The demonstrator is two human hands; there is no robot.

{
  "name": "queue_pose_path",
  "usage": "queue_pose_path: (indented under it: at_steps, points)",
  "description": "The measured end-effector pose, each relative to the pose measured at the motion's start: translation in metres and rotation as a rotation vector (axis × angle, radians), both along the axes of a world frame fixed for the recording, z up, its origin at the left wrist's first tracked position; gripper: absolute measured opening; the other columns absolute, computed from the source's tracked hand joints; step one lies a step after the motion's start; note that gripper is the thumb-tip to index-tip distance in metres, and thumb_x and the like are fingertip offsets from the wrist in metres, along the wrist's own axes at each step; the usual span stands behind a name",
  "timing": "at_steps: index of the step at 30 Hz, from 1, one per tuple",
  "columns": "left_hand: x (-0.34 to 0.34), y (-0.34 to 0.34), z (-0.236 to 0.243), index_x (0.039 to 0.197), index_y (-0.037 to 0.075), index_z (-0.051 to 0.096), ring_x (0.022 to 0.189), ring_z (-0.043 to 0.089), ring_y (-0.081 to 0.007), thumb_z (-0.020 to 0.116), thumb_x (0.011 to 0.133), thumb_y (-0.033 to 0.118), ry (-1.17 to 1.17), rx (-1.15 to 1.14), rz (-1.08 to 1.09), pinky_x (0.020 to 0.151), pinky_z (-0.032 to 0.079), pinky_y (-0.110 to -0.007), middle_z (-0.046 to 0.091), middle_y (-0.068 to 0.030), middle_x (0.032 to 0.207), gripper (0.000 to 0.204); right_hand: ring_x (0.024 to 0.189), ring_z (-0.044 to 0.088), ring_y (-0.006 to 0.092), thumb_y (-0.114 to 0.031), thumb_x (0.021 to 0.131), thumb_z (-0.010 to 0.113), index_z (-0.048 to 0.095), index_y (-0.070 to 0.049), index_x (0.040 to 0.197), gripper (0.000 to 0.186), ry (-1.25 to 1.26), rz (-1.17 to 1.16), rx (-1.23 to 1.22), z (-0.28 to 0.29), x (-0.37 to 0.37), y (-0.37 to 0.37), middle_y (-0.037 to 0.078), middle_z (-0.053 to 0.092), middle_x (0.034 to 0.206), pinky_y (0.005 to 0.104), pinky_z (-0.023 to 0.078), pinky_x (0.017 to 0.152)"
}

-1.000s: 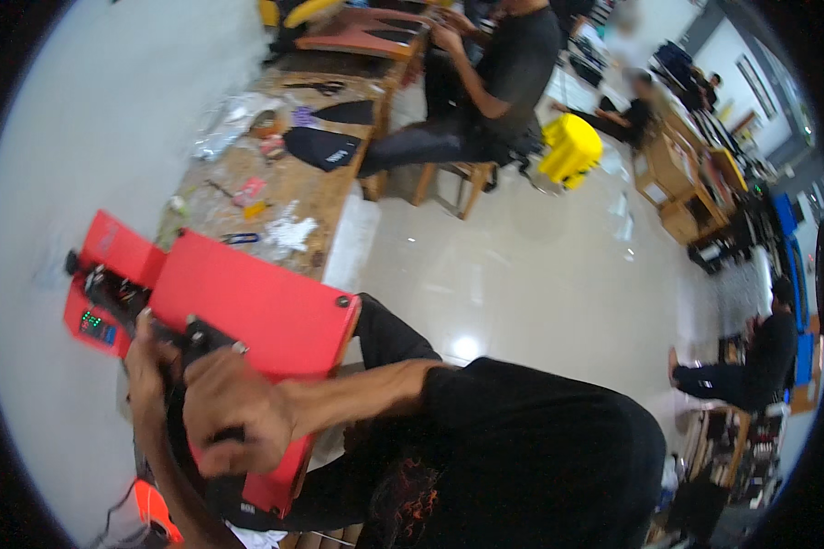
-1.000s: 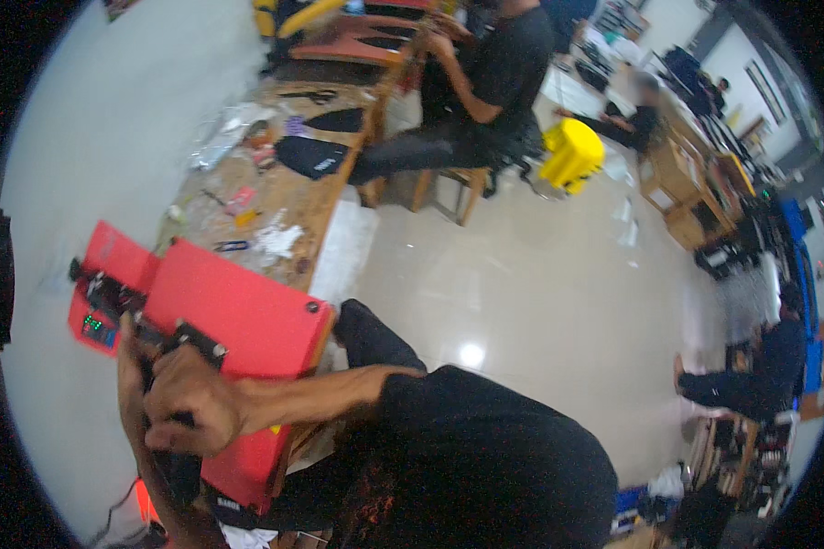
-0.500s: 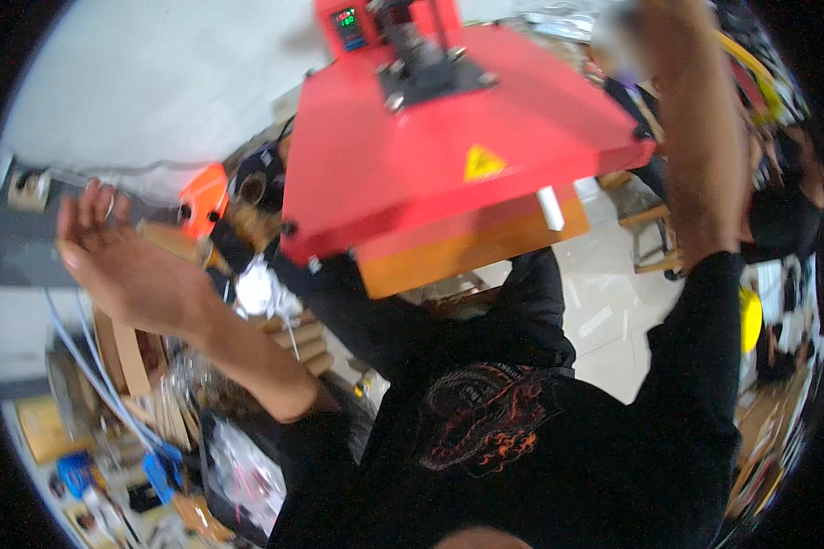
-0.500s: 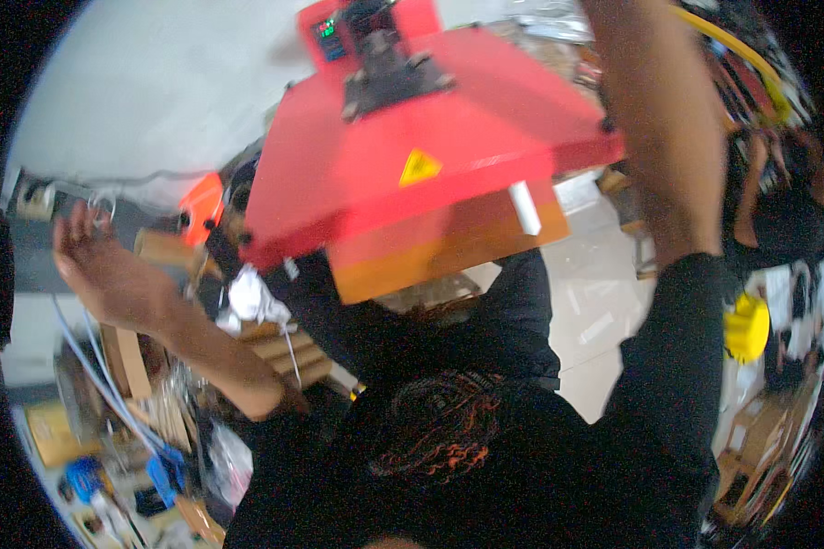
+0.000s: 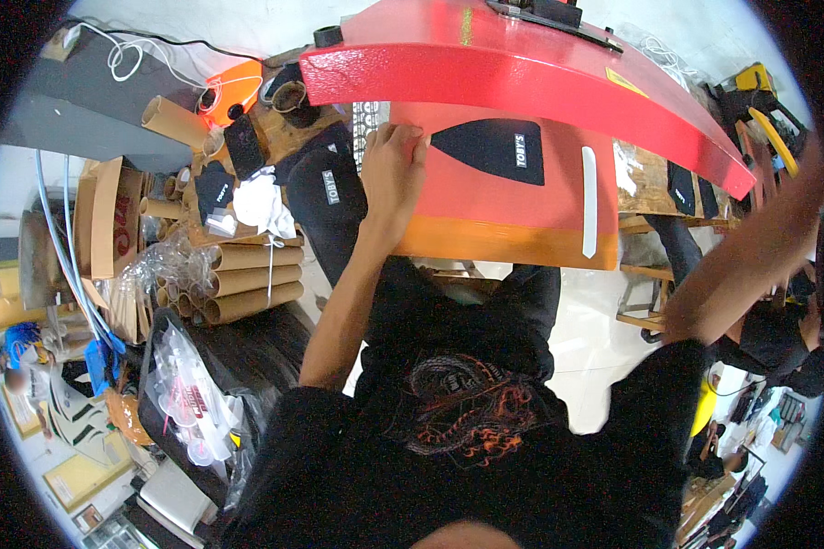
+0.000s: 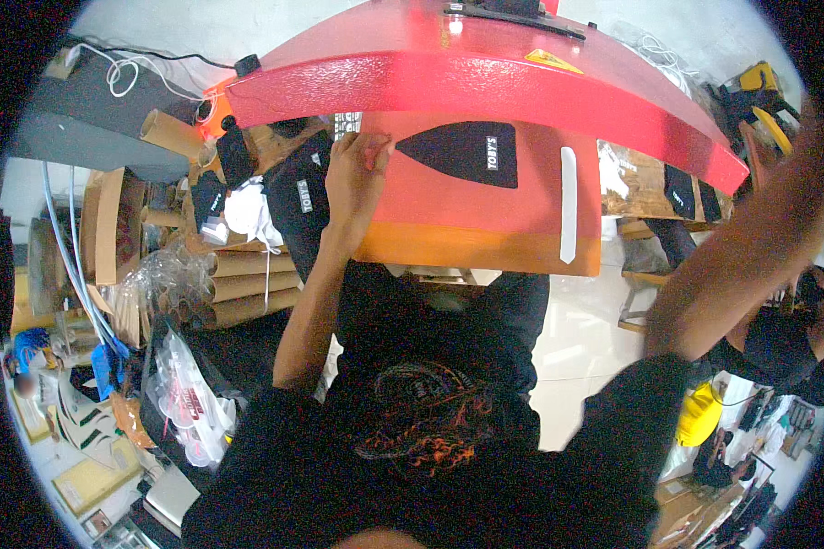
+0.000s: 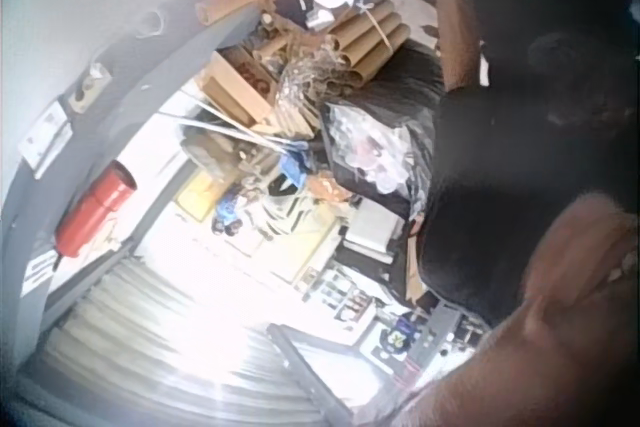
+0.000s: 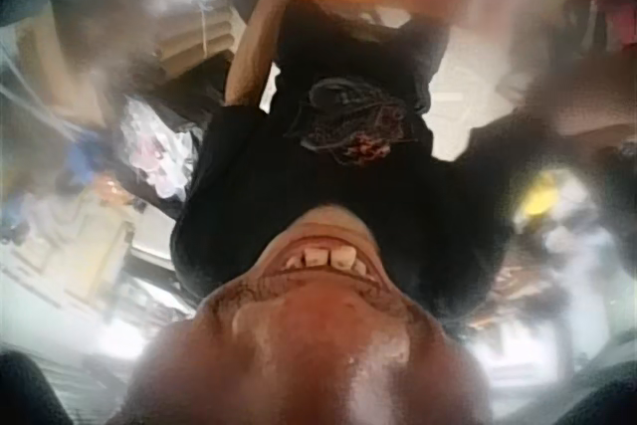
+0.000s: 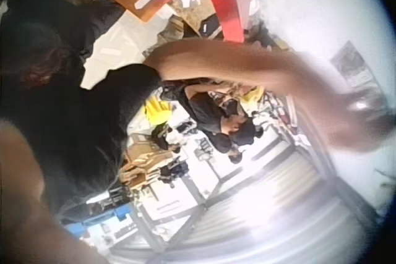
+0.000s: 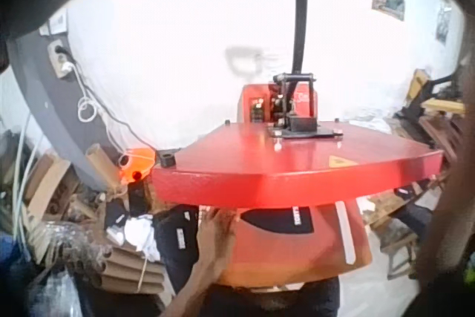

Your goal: The person repeatedly places black baseball caps onto a red heat press machine, closes the press, and then opens it to remove the caps. This cycle is performed multiple times in a workshop setting.

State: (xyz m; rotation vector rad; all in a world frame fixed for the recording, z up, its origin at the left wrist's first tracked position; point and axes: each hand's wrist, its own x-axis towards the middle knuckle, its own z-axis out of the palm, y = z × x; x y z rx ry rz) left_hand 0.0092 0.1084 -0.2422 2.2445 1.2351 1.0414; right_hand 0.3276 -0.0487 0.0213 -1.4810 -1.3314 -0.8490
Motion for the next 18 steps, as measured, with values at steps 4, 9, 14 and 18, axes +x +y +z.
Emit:
queue_pose_path:
  at_steps: [4,9,14,18]
  points:
    - [0.024,0.010,-0.013,0.092,0.006,0.075,0.099,0.064,-0.0355,0.075,0.090,0.024,0.123,0.004,0.009,0.086,0.051,-0.046,0.070,-0.0138,0.097,0.018,0.066,0.062,0.0225,-0.025,0.100,0.055,0.062,0.001,0.085,0.031,0.173,0.159,0.020,-0.086,-0.061,-0.121,0.013,0.063,0.074,0.0358,0.051,0.059]
    - [0.025,0.014,-0.015,0.088,0.004,0.074,0.093,0.064,-0.0373,0.078,0.085,0.016,0.152,-0.028,0.008,0.084,0.051,-0.050,0.068,-0.0146,0.094,0.012,0.059,0.066,0.0164,-0.013,0.098,0.064,0.074,0.003,0.085,0.023,0.915,0.275,-0.368,-0.192,-0.151,-0.139,0.011,0.071,0.071,0.0301,0.050,0.055]
    - [0.034,0.016,-0.013,0.085,0.004,0.074,0.094,0.066,-0.0381,0.078,0.085,0.016,0.232,0.065,0.025,0.084,0.052,-0.049,0.070,-0.0165,0.096,0.012,0.064,0.065,0.0124,-0.008,0.099,0.067,0.075,0.003,0.088,0.017,1.175,0.254,-0.639,-0.237,-0.171,-0.156,0.010,0.072,0.074,0.0282,0.051,0.059]
    - [0.035,0.021,-0.018,0.085,0.003,0.074,0.095,0.066,-0.0373,0.077,0.085,0.015,0.257,0.045,0.006,0.084,0.052,-0.048,0.071,-0.0167,0.093,0.013,0.062,0.066,0.0177,-0.007,0.098,0.068,0.074,0.004,0.091,0.014,1.094,0.360,-0.625,-0.247,-0.170,-0.149,0.013,0.071,0.076,0.0301,0.051,0.059]
